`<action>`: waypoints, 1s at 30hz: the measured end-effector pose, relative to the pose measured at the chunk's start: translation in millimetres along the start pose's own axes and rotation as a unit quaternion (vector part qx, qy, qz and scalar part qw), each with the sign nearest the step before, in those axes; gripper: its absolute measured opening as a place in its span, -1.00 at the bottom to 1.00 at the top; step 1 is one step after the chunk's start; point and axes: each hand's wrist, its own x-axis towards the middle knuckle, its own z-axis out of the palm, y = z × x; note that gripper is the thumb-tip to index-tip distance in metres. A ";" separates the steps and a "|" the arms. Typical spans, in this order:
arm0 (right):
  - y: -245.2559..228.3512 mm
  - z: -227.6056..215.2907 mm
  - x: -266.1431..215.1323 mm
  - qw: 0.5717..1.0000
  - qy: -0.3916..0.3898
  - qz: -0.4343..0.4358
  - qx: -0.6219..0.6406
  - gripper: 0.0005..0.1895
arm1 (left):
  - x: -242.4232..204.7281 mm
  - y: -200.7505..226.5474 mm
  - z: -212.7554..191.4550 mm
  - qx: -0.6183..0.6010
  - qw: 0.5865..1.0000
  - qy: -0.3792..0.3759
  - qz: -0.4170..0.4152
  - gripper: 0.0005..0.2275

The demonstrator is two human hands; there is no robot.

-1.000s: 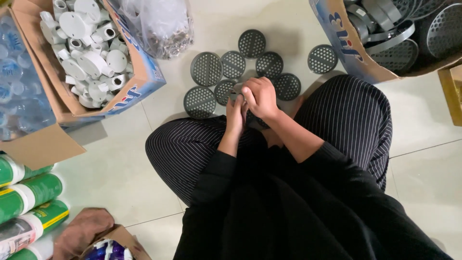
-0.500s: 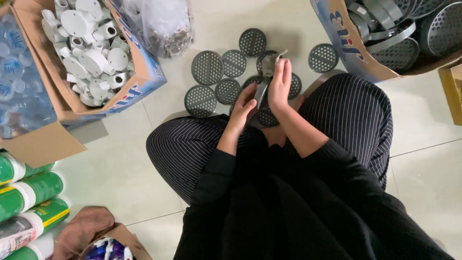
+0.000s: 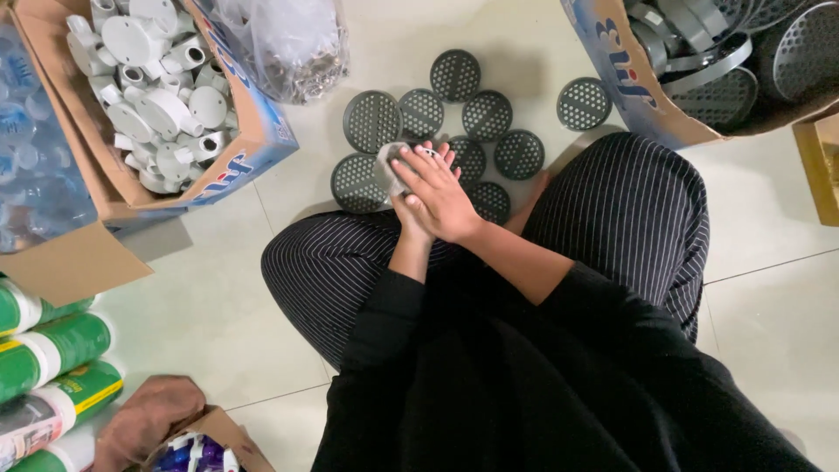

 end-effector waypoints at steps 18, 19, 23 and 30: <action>54.4 -26.7 7.4 0.919 0.207 0.242 0.231 -0.49 | -12.1 7.9 67.1 0.196 0.980 0.041 0.018 -0.39; 48.1 -25.1 6.6 0.919 0.205 0.243 0.231 -0.49 | -16.2 10.9 84.0 0.194 0.980 0.043 0.018 -0.39; 24.9 -7.9 3.0 0.968 0.130 0.070 0.204 -0.67 | -7.2 14.0 74.8 0.031 0.999 0.036 0.015 -0.37; 5.3 -3.4 -6.7 0.973 -0.133 -0.004 -0.191 -0.42 | -8.1 21.9 48.0 -0.062 0.994 0.035 0.083 -0.50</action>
